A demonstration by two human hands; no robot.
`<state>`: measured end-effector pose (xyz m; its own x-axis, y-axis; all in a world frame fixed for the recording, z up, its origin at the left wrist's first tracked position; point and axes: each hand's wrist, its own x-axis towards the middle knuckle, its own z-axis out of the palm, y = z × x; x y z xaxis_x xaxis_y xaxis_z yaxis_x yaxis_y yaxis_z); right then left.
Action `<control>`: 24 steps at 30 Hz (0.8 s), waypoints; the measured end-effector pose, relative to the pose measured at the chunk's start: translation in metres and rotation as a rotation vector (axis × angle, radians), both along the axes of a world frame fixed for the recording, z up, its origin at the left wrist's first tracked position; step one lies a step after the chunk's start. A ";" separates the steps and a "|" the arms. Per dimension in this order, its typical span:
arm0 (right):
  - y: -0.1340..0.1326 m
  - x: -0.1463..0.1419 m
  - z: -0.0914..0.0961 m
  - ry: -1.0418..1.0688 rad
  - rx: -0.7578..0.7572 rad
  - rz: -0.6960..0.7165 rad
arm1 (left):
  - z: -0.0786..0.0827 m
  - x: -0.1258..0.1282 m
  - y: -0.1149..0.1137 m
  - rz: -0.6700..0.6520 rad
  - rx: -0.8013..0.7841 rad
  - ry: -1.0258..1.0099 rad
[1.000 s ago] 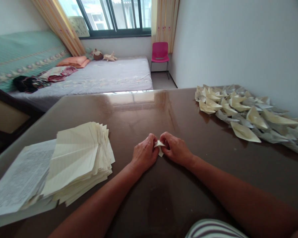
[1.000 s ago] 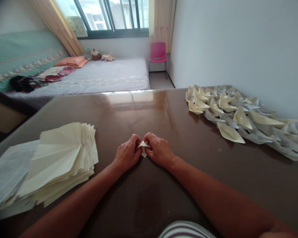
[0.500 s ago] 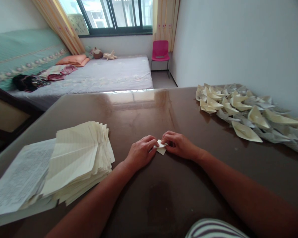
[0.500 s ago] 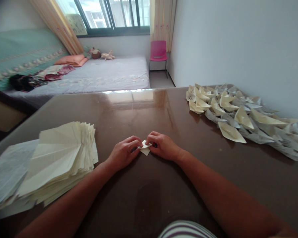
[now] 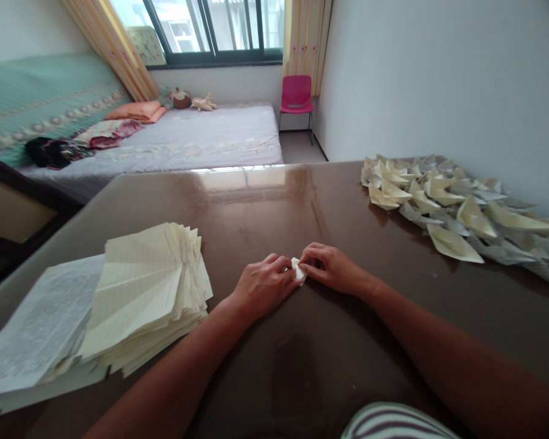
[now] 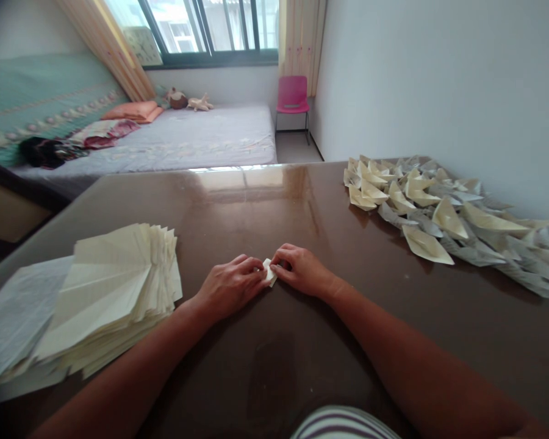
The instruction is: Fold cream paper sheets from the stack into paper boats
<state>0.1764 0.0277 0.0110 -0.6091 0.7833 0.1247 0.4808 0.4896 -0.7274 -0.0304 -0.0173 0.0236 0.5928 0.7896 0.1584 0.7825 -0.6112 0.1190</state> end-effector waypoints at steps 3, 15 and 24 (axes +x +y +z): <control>0.001 -0.001 -0.005 0.021 0.003 -0.019 | 0.001 0.000 0.000 0.014 -0.017 -0.027; -0.004 -0.002 -0.005 -0.071 0.060 -0.011 | -0.003 -0.001 0.003 0.002 -0.068 -0.072; -0.007 -0.006 -0.005 -0.170 0.078 -0.061 | -0.002 -0.007 0.007 0.037 -0.151 -0.146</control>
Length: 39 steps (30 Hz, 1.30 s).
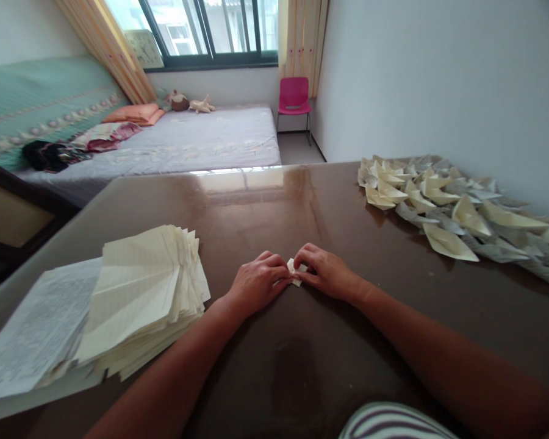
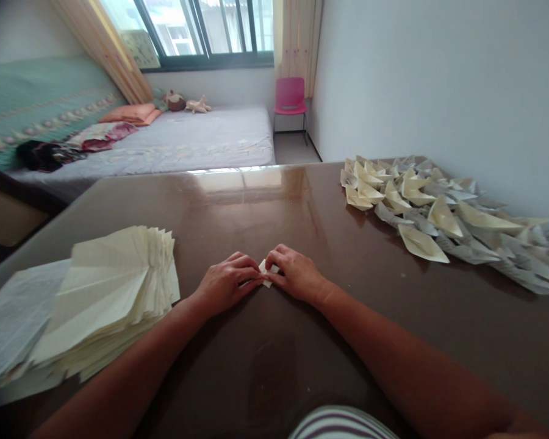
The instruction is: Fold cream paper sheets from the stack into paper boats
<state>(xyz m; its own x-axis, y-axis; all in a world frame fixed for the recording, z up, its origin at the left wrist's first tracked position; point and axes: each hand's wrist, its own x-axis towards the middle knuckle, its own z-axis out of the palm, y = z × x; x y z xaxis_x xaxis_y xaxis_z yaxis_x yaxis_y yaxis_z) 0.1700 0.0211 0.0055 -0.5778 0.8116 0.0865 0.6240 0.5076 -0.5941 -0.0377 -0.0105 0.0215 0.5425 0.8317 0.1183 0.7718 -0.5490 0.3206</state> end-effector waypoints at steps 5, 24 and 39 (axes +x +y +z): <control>0.000 0.001 0.000 0.003 0.010 0.004 | 0.000 0.002 -0.001 0.050 -0.015 -0.032; 0.000 0.000 0.003 -0.049 0.002 0.019 | 0.000 0.000 0.002 0.022 -0.034 -0.061; -0.001 0.001 0.005 -0.002 -0.036 0.005 | -0.004 0.011 -0.003 0.161 0.010 0.001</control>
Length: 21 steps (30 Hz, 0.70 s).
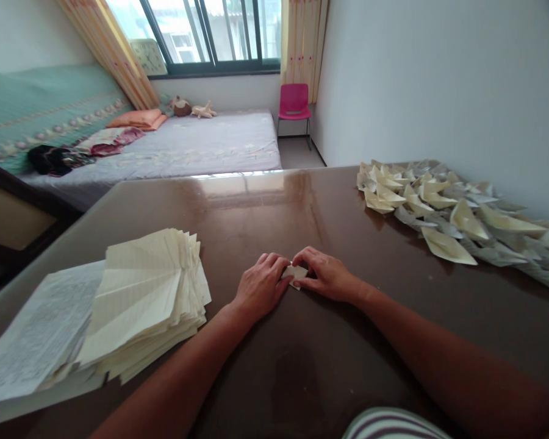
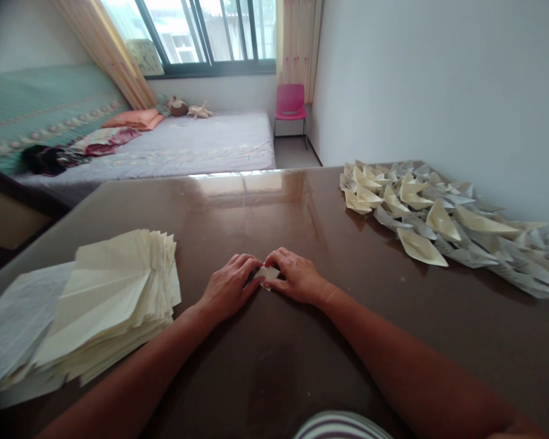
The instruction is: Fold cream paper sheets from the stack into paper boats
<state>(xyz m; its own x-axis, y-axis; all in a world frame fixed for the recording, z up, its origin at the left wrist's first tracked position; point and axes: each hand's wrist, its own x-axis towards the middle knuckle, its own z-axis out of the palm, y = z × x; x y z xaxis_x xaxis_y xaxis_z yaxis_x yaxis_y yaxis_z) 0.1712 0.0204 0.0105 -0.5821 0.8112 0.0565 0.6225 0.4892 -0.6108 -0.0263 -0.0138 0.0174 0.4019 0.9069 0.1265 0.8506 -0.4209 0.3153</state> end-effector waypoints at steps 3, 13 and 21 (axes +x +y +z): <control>-0.001 0.000 0.002 0.050 -0.037 -0.006 | -0.002 0.004 -0.003 0.021 0.010 0.005; -0.003 0.000 0.002 0.067 -0.054 0.021 | -0.007 -0.003 0.002 -0.036 -0.125 -0.225; -0.008 -0.002 0.001 0.043 -0.030 0.044 | -0.006 -0.003 0.003 -0.060 -0.183 -0.328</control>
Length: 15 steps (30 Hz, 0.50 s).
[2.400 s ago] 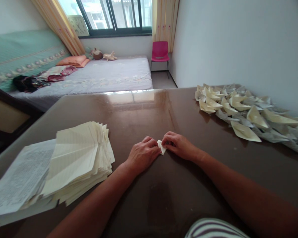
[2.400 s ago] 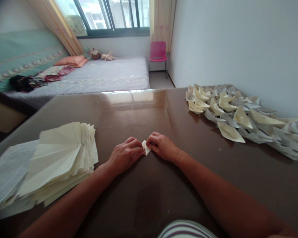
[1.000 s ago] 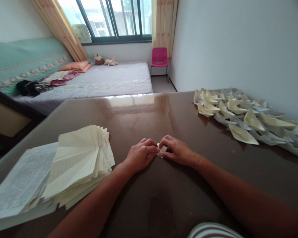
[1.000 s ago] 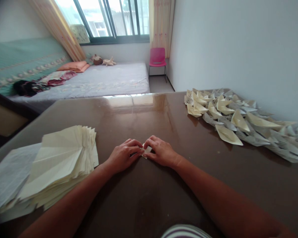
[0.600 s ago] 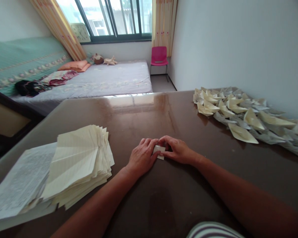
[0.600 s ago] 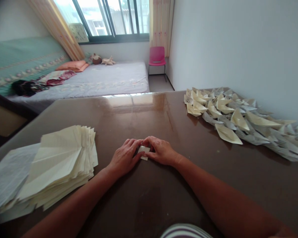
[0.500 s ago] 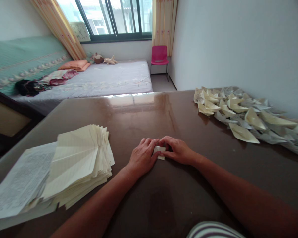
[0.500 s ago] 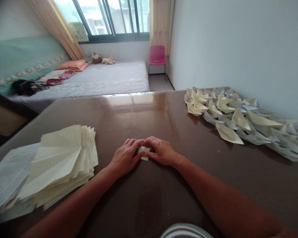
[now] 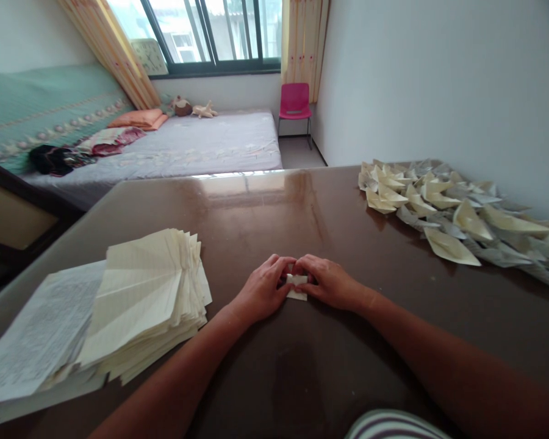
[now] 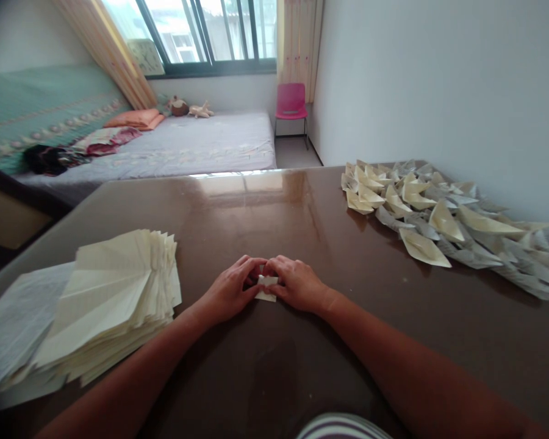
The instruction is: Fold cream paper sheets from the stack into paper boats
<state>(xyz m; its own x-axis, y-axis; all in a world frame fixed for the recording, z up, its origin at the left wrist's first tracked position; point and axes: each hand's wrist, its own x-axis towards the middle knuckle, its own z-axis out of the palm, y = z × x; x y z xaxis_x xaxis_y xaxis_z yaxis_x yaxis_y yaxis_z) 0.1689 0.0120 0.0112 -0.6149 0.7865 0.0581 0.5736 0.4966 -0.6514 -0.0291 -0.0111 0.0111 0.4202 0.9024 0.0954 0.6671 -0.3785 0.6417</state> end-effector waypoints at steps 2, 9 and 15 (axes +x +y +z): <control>0.001 0.000 0.001 0.091 -0.049 0.008 | -0.001 0.000 0.000 0.009 0.004 -0.023; 0.005 0.000 0.002 0.354 -0.065 -0.037 | 0.004 -0.002 0.002 0.084 0.021 0.034; 0.005 0.000 0.001 0.339 0.102 -0.037 | 0.007 -0.003 0.002 0.087 0.173 -0.028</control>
